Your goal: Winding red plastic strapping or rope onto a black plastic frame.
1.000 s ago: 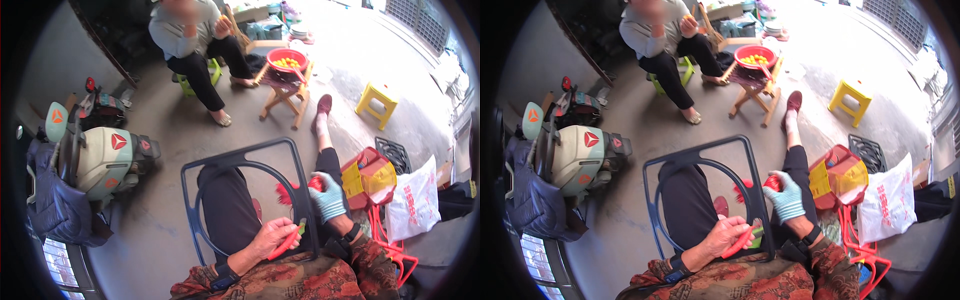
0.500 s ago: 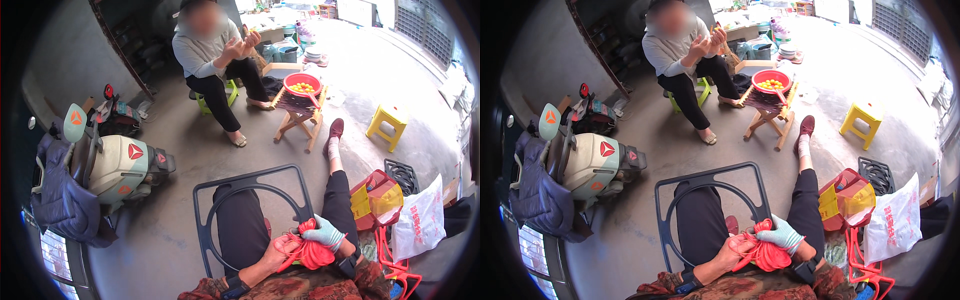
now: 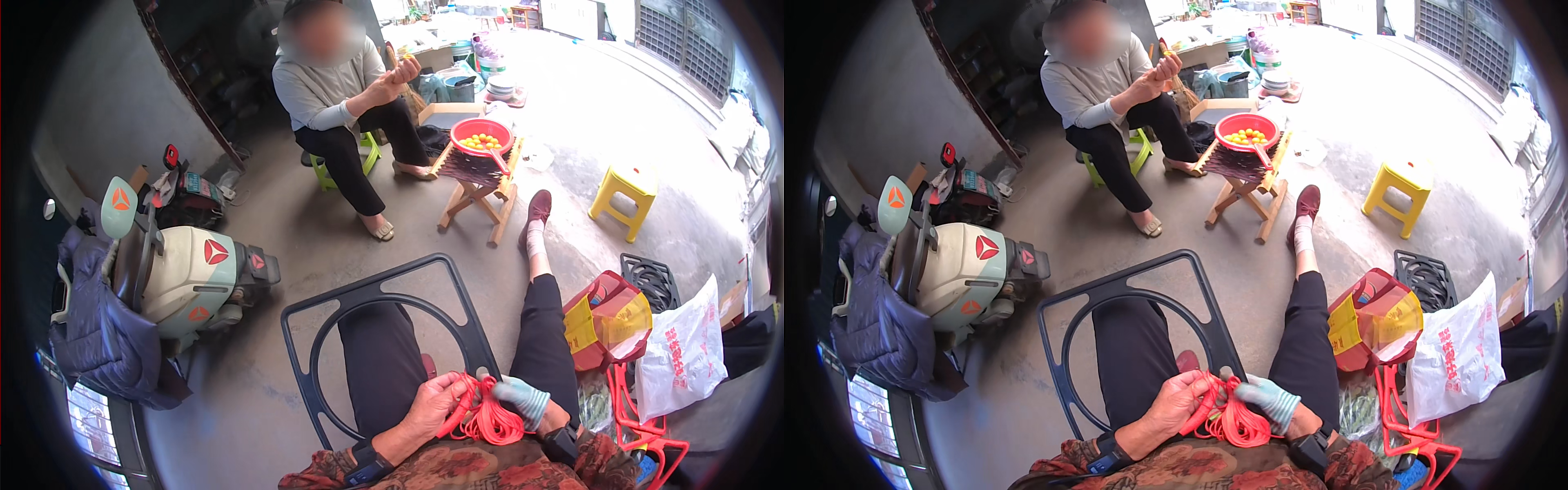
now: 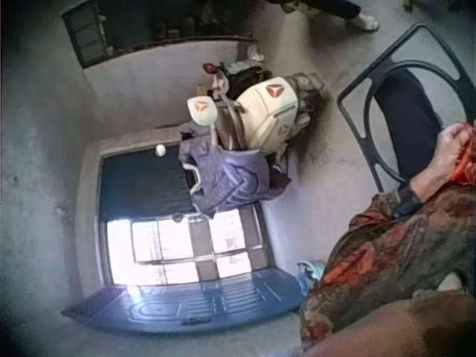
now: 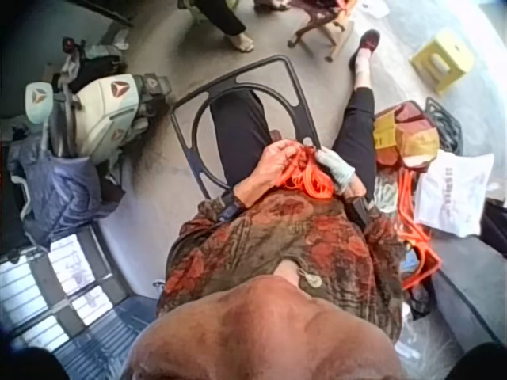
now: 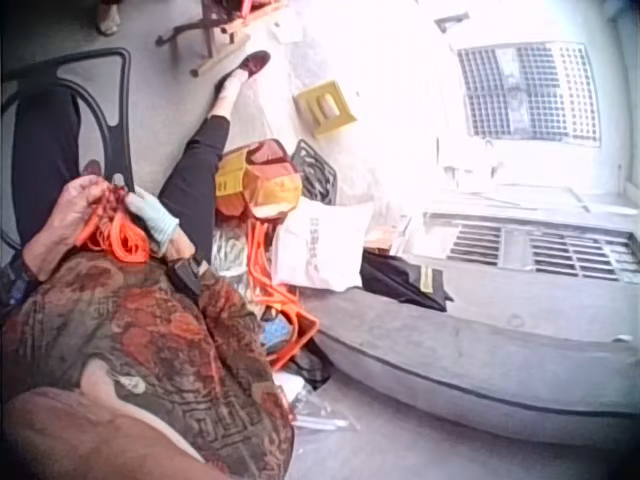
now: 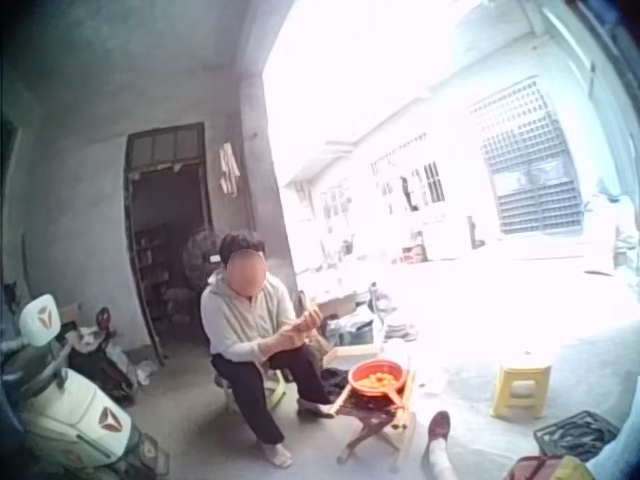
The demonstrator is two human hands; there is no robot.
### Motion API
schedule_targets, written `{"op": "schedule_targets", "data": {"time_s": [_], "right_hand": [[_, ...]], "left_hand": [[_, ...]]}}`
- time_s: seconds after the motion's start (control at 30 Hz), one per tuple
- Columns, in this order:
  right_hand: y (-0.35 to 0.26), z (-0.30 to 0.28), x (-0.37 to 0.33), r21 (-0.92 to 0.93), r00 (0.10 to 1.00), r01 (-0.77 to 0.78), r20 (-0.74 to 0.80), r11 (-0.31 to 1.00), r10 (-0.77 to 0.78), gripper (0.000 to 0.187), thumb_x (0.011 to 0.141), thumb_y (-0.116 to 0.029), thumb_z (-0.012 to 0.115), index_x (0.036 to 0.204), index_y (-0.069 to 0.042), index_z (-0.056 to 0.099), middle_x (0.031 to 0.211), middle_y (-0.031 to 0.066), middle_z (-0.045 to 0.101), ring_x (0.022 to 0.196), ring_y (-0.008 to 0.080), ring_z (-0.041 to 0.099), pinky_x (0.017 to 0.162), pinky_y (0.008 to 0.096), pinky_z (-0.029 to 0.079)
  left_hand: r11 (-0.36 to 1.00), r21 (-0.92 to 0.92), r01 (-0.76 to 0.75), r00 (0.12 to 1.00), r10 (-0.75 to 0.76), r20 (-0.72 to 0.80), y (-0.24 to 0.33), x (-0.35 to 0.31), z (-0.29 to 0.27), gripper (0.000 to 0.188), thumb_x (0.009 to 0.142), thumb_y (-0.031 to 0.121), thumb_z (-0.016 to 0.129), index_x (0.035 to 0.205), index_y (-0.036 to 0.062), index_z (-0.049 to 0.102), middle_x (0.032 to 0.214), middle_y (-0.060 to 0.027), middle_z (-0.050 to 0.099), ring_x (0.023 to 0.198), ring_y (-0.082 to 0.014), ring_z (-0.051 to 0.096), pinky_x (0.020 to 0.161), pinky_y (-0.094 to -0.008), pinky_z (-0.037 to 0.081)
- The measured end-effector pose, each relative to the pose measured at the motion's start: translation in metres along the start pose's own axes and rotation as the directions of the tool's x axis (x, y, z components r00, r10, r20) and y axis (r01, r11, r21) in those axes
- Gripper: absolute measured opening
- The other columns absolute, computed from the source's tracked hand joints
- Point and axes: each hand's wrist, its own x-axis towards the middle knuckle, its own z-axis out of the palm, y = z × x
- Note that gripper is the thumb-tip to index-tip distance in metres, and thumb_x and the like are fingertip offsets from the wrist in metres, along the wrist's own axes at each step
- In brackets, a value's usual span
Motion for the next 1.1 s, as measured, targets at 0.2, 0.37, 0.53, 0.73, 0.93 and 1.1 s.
{"op": "schedule_targets", "data": {"time_s": [0.2, 0.37, 0.53, 0.73, 0.93, 1.1], "right_hand": [[-0.031, 0.014, -0.024, 0.358, 0.996, 0.074, 0.01, 0.931, -0.084, 0.048, 0.087, -0.04, 0.057, 0.111, 0.002, 0.055, 0.103, 0.0184, 0.062, 0.09, 0.0309, 0.064, 0.077, 0.0415, 0.055], [-0.011, -0.015, -0.025, 0.016, 0.985, 0.152, -0.09, 0.988, -0.15, 0.044, 0.086, -0.03, 0.063, 0.118, -0.001, 0.052, 0.099, 0.0122, 0.063, 0.087, 0.0221, 0.063, 0.08, 0.0361, 0.053], [-0.033, -0.036, -0.03, -0.21, 0.841, 0.364, -0.343, 0.907, -0.417, 0.032, 0.084, -0.024, 0.065, 0.107, -0.003, 0.057, 0.098, 0.0078, 0.061, 0.086, 0.0204, 0.06, 0.079, 0.0372, 0.05], [-0.076, -0.115, -0.098, 0.415, 0.721, 0.68, -0.228, 0.604, -0.655, 0.037, 0.092, -0.042, 0.05, 0.098, -0.006, 0.054, 0.075, 0.004, 0.059, 0.063, 0.0149, 0.056, 0.051, 0.0286, 0.045], [-0.083, -0.19, -0.151, 0.062, 0.657, 0.696, -0.457, 0.715, -0.6, 0.039, 0.092, -0.047, 0.048, 0.095, -0.008, 0.055, 0.059, -0.0038, 0.041, 0.041, 0.008, 0.037, 0.036, 0.0227, 0.03], [-0.086, -0.195, -0.127, -0.204, 0.417, 0.575, -0.76, 0.792, -0.499, 0.04, 0.085, -0.051, 0.057, 0.091, -0.011, 0.056, 0.063, 0.0001, 0.05, 0.043, 0.0115, 0.044, 0.037, 0.0244, 0.037]], "left_hand": [[1.0, 0.008, 0.003, 0.999, -0.002, -0.039, -0.003, -0.001, -0.004, 0.015, 0.091, 0.013, 0.056, 0.098, 0.0002, 0.058, 0.085, -0.004, 0.062, 0.072, -0.0088, 0.059, 0.065, -0.0223, 0.05], [0.999, 0.05, -0.002, 1.0, 0.003, -0.022, -0.01, 0.008, -0.002, 0.015, 0.091, 0.014, 0.056, 0.098, 0.0007, 0.058, 0.084, -0.0036, 0.062, 0.07, -0.008, 0.059, 0.065, -0.0215, 0.05], [0.992, 0.073, 0.099, 0.995, -0.099, -0.009, 0.003, 0.003, 0.007, 0.018, 0.092, 0.018, 0.055, 0.098, 0.0016, 0.056, 0.086, -0.0073, 0.063, 0.071, -0.0126, 0.063, 0.063, -0.023, 0.053], [0.989, 0.003, 0.147, 0.986, -0.146, 0.08, -0.001, 0.008, -0.013, 0.02, 0.093, 0.019, 0.054, 0.1, 0.0007, 0.053, 0.086, -0.0113, 0.064, 0.073, -0.0168, 0.065, 0.062, -0.0255, 0.055], [0.983, -0.093, 0.158, 0.982, -0.147, 0.116, -0.001, 0.007, -0.01, 0.02, 0.093, 0.019, 0.053, 0.1, 0.0011, 0.054, 0.089, -0.015, 0.063, 0.073, -0.0201, 0.064, 0.063, -0.0301, 0.055], [0.977, -0.148, 0.156, 0.983, -0.139, 0.122, 0.004, 0.01, -0.012, 0.018, 0.092, 0.018, 0.055, 0.099, 0.0016, 0.054, 0.085, -0.0176, 0.064, 0.071, -0.024, 0.066, 0.061, -0.0318, 0.056]]}}
